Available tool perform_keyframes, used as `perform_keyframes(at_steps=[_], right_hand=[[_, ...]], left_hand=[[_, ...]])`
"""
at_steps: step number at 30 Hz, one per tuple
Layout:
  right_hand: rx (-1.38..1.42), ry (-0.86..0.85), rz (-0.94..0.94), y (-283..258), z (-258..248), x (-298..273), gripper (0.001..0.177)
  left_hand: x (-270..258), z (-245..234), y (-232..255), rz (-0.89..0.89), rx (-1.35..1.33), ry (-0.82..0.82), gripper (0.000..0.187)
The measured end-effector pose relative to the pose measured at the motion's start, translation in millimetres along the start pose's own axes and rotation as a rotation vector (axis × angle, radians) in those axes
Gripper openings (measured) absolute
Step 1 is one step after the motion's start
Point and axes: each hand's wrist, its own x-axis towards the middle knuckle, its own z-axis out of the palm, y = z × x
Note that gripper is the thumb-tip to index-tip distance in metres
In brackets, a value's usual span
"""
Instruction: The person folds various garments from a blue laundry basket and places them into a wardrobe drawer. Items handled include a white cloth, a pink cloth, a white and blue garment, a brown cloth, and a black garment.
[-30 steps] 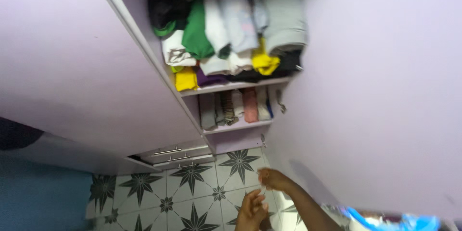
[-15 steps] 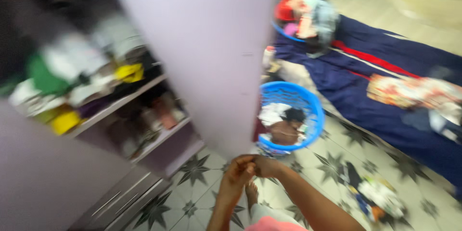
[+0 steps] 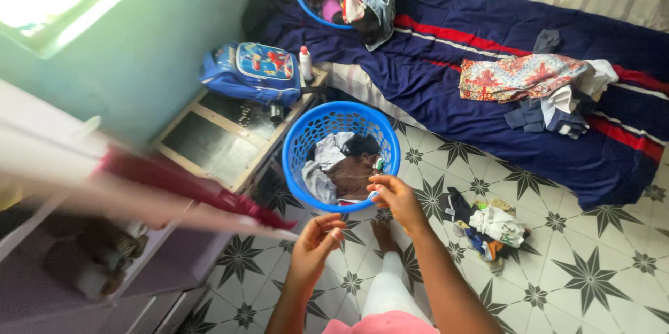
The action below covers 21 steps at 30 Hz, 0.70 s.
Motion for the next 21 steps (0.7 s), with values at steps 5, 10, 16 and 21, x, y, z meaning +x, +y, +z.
perform_keyframes(at_steps=[5,10,16,21], right_hand=[[0.009,0.048,0.062,14,-60,79,0.027],[-0.091,0.032,0.201,69,-92,192,0.026],[-0.342,-0.111,0.285,181,-86,291,0.027],[-1.209,-0.485,0.418,232,-65,305,0.035]], left_hand=[[83,20,-4,-0.004,0.072,0.341,0.04],[165,35,-9,-0.05,-0.026,0.485,0.042],[213,37,-22,-0.121,-0.044,0.648,0.043],[212,23,-28,-0.177,-0.05,0.806,0.044]])
